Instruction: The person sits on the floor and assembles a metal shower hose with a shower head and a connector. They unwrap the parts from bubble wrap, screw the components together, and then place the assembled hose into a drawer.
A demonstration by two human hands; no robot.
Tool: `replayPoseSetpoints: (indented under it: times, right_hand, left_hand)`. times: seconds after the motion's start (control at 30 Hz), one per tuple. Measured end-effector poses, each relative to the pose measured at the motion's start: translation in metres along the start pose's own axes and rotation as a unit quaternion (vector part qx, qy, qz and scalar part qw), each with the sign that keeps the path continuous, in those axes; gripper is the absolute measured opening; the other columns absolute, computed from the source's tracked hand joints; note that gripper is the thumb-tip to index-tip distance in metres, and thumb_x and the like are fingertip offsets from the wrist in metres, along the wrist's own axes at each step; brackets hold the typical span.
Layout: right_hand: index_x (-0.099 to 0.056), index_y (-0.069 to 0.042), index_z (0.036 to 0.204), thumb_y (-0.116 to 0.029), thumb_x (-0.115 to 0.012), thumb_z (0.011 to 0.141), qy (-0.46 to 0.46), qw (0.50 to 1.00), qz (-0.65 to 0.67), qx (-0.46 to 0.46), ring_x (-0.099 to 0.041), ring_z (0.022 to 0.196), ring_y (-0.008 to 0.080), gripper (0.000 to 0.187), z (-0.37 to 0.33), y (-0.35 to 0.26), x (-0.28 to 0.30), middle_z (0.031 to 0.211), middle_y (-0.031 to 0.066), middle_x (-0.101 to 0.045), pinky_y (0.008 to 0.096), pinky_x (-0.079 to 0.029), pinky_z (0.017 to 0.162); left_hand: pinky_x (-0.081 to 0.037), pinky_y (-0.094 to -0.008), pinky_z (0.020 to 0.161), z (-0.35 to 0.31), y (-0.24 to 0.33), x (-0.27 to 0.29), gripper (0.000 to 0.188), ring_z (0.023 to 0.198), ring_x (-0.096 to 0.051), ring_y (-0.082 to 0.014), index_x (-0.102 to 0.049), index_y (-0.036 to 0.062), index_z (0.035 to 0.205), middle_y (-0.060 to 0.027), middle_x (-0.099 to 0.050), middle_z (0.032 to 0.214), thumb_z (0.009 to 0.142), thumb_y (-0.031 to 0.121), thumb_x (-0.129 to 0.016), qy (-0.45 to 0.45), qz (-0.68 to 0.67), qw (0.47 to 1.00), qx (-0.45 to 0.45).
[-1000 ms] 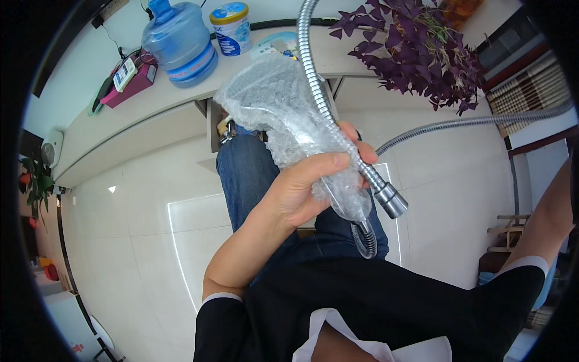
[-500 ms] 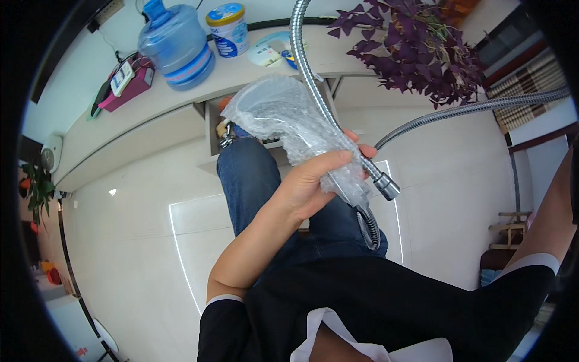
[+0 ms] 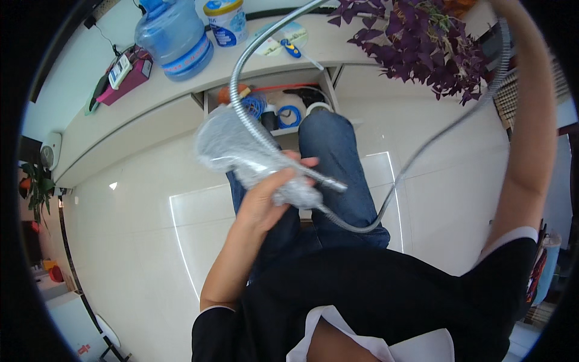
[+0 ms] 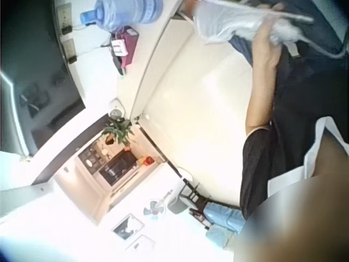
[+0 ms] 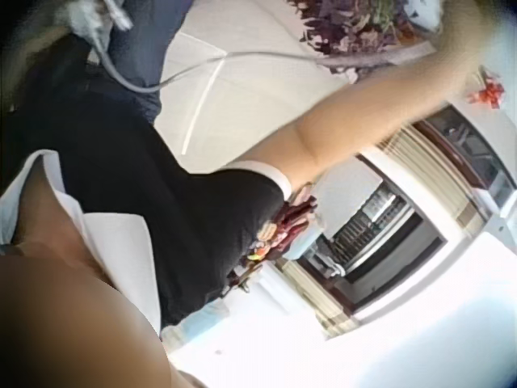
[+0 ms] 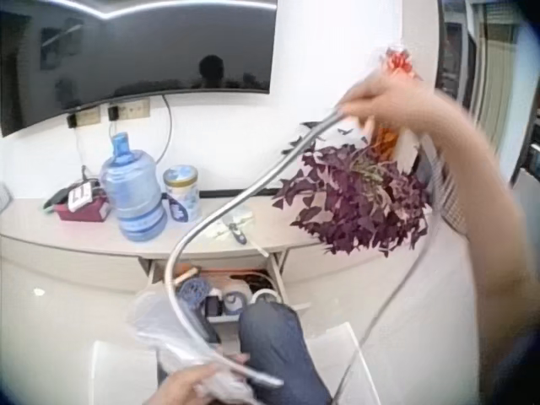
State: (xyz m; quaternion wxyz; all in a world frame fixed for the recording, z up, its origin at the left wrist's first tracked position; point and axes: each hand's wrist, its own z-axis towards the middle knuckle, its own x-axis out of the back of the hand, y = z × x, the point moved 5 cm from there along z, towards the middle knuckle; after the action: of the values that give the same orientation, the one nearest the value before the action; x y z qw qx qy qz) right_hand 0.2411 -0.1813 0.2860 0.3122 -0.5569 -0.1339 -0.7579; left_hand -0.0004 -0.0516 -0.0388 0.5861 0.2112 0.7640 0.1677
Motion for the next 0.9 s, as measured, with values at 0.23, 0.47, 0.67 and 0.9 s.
replayPoseSetpoints:
  times: [0.23,0.47,0.67,0.9]
  right_hand:
    - [-0.049,-0.004,0.124,-0.032,-0.055,0.088,-0.332,0.854,0.393,0.076,-0.058,0.082,0.0151,0.045,-0.039,-0.057,-0.239,0.103,0.0139,-0.062,0.0267,-0.046,0.074]
    - [-0.05,0.003,0.122,-0.011,-0.06,0.084,-0.422,0.723,0.541,0.08,-0.06,0.077,0.0121,0.043,-0.112,-0.109,-0.322,0.093,0.011,-0.065,0.0226,-0.048,0.071]
    - [-0.053,-0.001,0.119,-0.003,-0.055,0.084,-0.385,0.743,0.544,0.056,-0.061,0.093,0.0133,0.035,-0.135,-0.115,-0.319,0.098,0.0096,-0.065,0.0247,-0.048,0.082]
    - [-0.053,-0.002,0.119,-0.001,-0.056,0.083,-0.357,0.713,0.602,0.047,-0.06,0.094,0.0129,0.037,-0.137,-0.11,-0.309,0.101,0.0091,-0.065,0.025,-0.046,0.083]
  left_hand:
    - [-0.046,-0.0375,0.082,-0.082,0.008,0.119,0.026,0.082,-0.058,-0.0217,-0.049,0.0098,0.104,-0.0131,-0.058,0.102,0.081,0.009,-0.061,0.186,-0.1,0.961,-0.179]
    - [-0.046,-0.0375,0.084,-0.1,-0.005,0.139,0.025,0.083,-0.059,-0.0222,-0.052,0.0081,0.106,-0.01,-0.057,0.109,0.082,0.009,-0.06,0.22,-0.168,0.941,-0.194]
    - [-0.039,-0.0402,0.097,-0.081,0.009,0.133,0.026,0.113,-0.049,-0.0258,-0.054,0.0077,0.105,-0.013,-0.051,0.122,0.08,0.012,-0.062,0.186,-0.11,0.957,-0.196]
    - [-0.034,-0.0406,0.104,-0.042,0.03,0.107,0.024,0.118,-0.046,-0.0271,-0.054,0.006,0.101,-0.0178,-0.048,0.125,0.078,0.011,-0.063,0.117,-0.1,0.967,-0.201]
